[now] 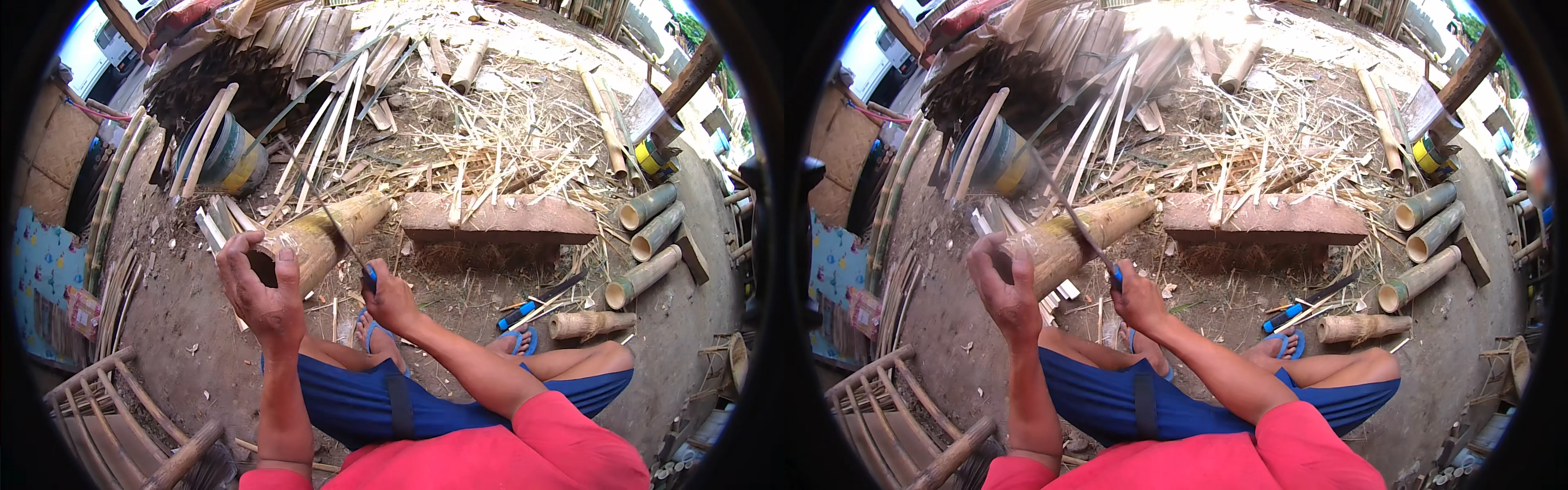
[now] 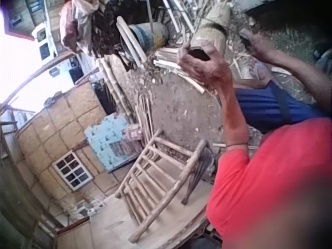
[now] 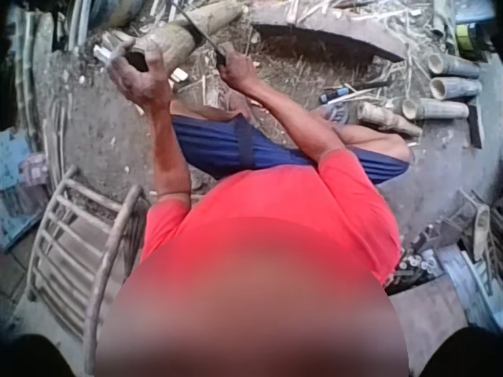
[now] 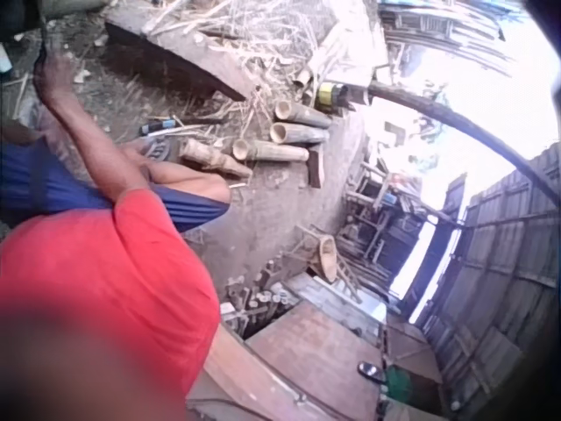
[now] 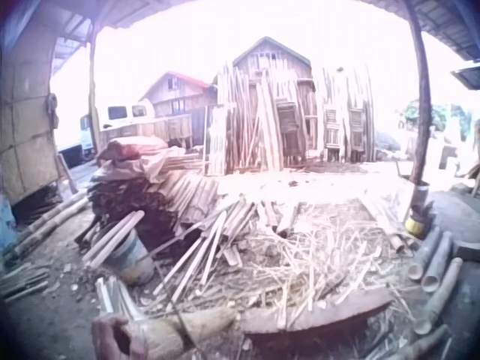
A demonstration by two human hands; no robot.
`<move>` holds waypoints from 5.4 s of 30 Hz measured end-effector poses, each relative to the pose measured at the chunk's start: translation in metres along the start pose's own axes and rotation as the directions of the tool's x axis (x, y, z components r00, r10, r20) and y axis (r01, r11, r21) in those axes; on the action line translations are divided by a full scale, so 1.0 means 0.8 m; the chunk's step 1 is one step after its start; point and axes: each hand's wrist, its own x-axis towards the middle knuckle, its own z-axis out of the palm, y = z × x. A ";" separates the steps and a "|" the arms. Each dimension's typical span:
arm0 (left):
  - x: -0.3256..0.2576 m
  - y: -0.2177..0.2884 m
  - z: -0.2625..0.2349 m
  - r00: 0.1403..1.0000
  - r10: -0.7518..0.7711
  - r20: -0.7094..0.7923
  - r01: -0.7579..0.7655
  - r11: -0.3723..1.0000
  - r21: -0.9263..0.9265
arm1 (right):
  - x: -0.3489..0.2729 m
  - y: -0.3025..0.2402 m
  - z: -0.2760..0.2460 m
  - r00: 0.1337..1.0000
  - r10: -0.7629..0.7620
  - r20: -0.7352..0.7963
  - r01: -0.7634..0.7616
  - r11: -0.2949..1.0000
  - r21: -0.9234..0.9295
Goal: The person sits on the ground and uses a knife to shave and smooth the outer surface of a bamboo segment. They rotate the piece to work around its circumference, then mark a line on the bamboo with a pencil.
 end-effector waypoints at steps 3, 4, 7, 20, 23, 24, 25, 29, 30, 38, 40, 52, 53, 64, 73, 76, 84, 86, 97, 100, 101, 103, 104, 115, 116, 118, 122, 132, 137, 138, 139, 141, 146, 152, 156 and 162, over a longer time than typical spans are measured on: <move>0.001 0.004 -0.003 1.000 0.022 -0.002 -0.022 0.999 -0.045 | 0.011 0.013 -0.016 0.933 0.357 -0.047 -0.360 0.931 -0.066; -0.001 0.006 -0.003 0.999 0.041 0.017 -0.041 0.999 -0.009 | 0.019 0.012 -0.025 0.910 0.408 -0.073 -0.414 0.903 -0.117; -0.001 0.009 0.009 0.996 0.048 -0.080 -0.048 0.999 0.002 | 0.001 0.003 -0.013 0.993 0.117 0.016 -0.116 0.992 -0.048; -0.012 0.022 0.026 0.994 -0.029 -0.101 0.026 0.999 -0.024 | -0.008 0.019 0.011 0.996 -0.084 -0.021 0.085 0.994 0.067; 0.001 0.010 0.021 0.984 -0.154 -0.087 0.144 0.983 -0.112 | 0.001 0.057 0.029 0.973 0.199 -0.113 -0.195 0.980 0.046; 0.007 0.005 0.013 0.971 -0.217 -0.104 0.203 0.970 -0.135 | 0.005 0.075 0.030 0.934 0.327 -0.144 -0.324 0.945 0.044; 0.011 0.002 0.004 0.959 -0.283 -0.002 0.280 0.953 -0.117 | 0.011 0.096 0.024 0.920 0.358 -0.158 -0.365 0.931 -0.012; 0.022 0.006 -0.030 0.966 0.030 0.256 0.001 0.993 -0.120 | 0.010 0.149 0.021 0.956 0.290 -0.049 -0.293 0.950 -0.108; 0.021 0.011 -0.032 0.944 0.101 0.315 -0.083 0.994 -0.071 | 0.006 0.156 0.020 0.958 0.285 -0.044 -0.287 0.955 -0.077; 0.044 0.015 -0.034 0.966 -0.093 0.242 0.154 0.957 -0.245 | -0.038 0.181 -0.014 0.846 0.530 -0.057 -0.531 0.829 -0.174; 0.050 0.006 -0.042 0.949 -0.199 0.246 0.280 0.891 -0.358 | -0.040 0.176 -0.026 0.894 0.448 -0.021 -0.447 0.887 -0.114; 0.016 0.023 -0.029 0.957 0.226 0.183 -0.212 0.973 -0.093 | -0.064 -0.043 -0.052 0.995 -0.076 -0.059 0.077 0.997 0.001; 0.017 0.020 -0.032 0.949 0.261 0.175 -0.253 0.965 -0.072 | -0.058 -0.043 -0.056 1.000 -0.017 0.019 0.018 1.000 -0.021; 0.005 -0.009 -0.042 0.941 0.299 0.161 -0.281 0.951 -0.126 | -0.039 0.013 -0.033 0.995 0.092 -0.047 -0.095 0.992 -0.079; -0.001 -0.002 -0.031 0.987 0.132 0.095 -0.124 0.988 -0.092 | -0.051 -0.007 -0.031 0.990 -0.070 0.120 0.067 0.997 0.031; -0.002 0.004 -0.030 0.987 0.132 0.088 -0.124 0.989 -0.084 | -0.052 -0.028 -0.032 0.995 -0.091 0.032 0.092 0.996 -0.018; 0.002 0.016 -0.019 0.996 0.092 0.013 -0.090 0.990 -0.107 | -0.035 -0.012 -0.043 0.998 0.015 0.062 -0.019 0.999 0.049; 0.007 0.014 -0.016 0.993 0.112 0.022 -0.109 0.986 -0.126 | -0.041 -0.011 -0.028 0.981 -0.154 0.115 0.151 0.988 0.031; 0.001 0.003 -0.022 0.995 0.096 -0.032 -0.099 0.988 -0.119 | -0.027 -0.029 -0.022 0.992 -0.125 -0.025 0.124 0.992 -0.021; -0.002 0.005 -0.023 0.998 0.064 -0.020 -0.066 0.992 -0.105 | -0.025 -0.028 -0.022 0.986 0.146 -0.077 -0.145 0.989 0.013; -0.005 0.006 -0.025 0.998 0.067 -0.009 -0.067 0.993 -0.098 | -0.024 -0.027 -0.022 0.952 0.279 -0.125 -0.279 0.960 0.022; -0.006 0.007 -0.024 0.999 0.036 -0.014 -0.038 0.987 -0.159 | -0.023 -0.023 -0.023 0.978 0.209 -0.014 -0.209 0.975 -0.080; -0.006 0.007 -0.024 0.999 0.046 -0.017 -0.048 0.990 -0.136 | -0.023 -0.019 -0.023 0.986 0.164 -0.010 -0.164 0.984 -0.065; 0.007 -0.007 -0.016 0.999 0.014 -0.039 -0.019 0.989 -0.147 | -0.006 0.049 0.015 0.979 0.203 0.009 -0.202 0.977 -0.067; 0.007 -0.010 -0.015 0.998 0.010 -0.064 -0.020 0.987 -0.159 | -0.008 0.063 0.019 0.975 0.223 -0.010 -0.223 0.971 -0.087; 0.010 -0.019 -0.016 0.997 0.009 -0.080 -0.023 0.985 -0.172 | -0.011 0.091 0.024 0.983 0.181 -0.012 -0.181 0.980 -0.079; 0.030 -0.031 -0.027 0.999 -0.039 -0.012 0.034 0.958 -0.284 | -0.014 0.131 0.008 0.845 0.527 -0.089 -0.534 0.823 -0.196; 0.027 0.019 -0.025 0.945 0.292 0.146 -0.293 0.956 -0.015 | -0.047 -0.031 -0.026 0.999 -0.053 -0.004 0.053 0.991 0.121; 0.022 0.007 -0.023 0.934 0.347 0.088 -0.348 0.937 -0.004 | -0.034 -0.024 -0.015 0.975 0.213 -0.067 -0.194 0.956 0.218; 0.021 0.003 -0.026 0.955 0.283 0.087 -0.285 0.958 0.009 | -0.030 -0.015 -0.009 0.989 0.132 -0.068 -0.121 0.981 0.150; 0.024 -0.001 -0.027 0.963 0.258 0.079 -0.259 0.966 0.008 | -0.030 -0.008 -0.003 0.992 0.116 -0.057 -0.111 0.989 0.095; 0.025 -0.005 -0.028 0.971 0.229 0.068 -0.227 0.974 -0.024 | -0.025 0.003 0.003 0.997 0.061 -0.050 -0.059 0.997 0.049; 0.015 -0.003 -0.029 0.953 0.294 0.076 -0.294 0.956 -0.008 | 0.002 0.011 -0.022 0.985 0.172 0.010 -0.171 0.983 -0.073; 0.018 -0.007 -0.027 0.953 0.291 0.079 -0.290 0.957 -0.019 | 0.004 0.027 -0.026 0.973 0.222 0.062 -0.221 0.975 -0.033; 0.027 -0.012 -0.030 0.935 0.330 0.129 -0.329 0.944 -0.031 | 0.005 0.038 -0.005 0.988 0.150 0.035 -0.149 0.988 -0.034; 0.015 0.002 -0.028 0.956 0.278 0.091 -0.279 0.960 -0.001 | 0.013 0.019 -0.028 0.954 0.298 0.023 -0.294 0.950 -0.100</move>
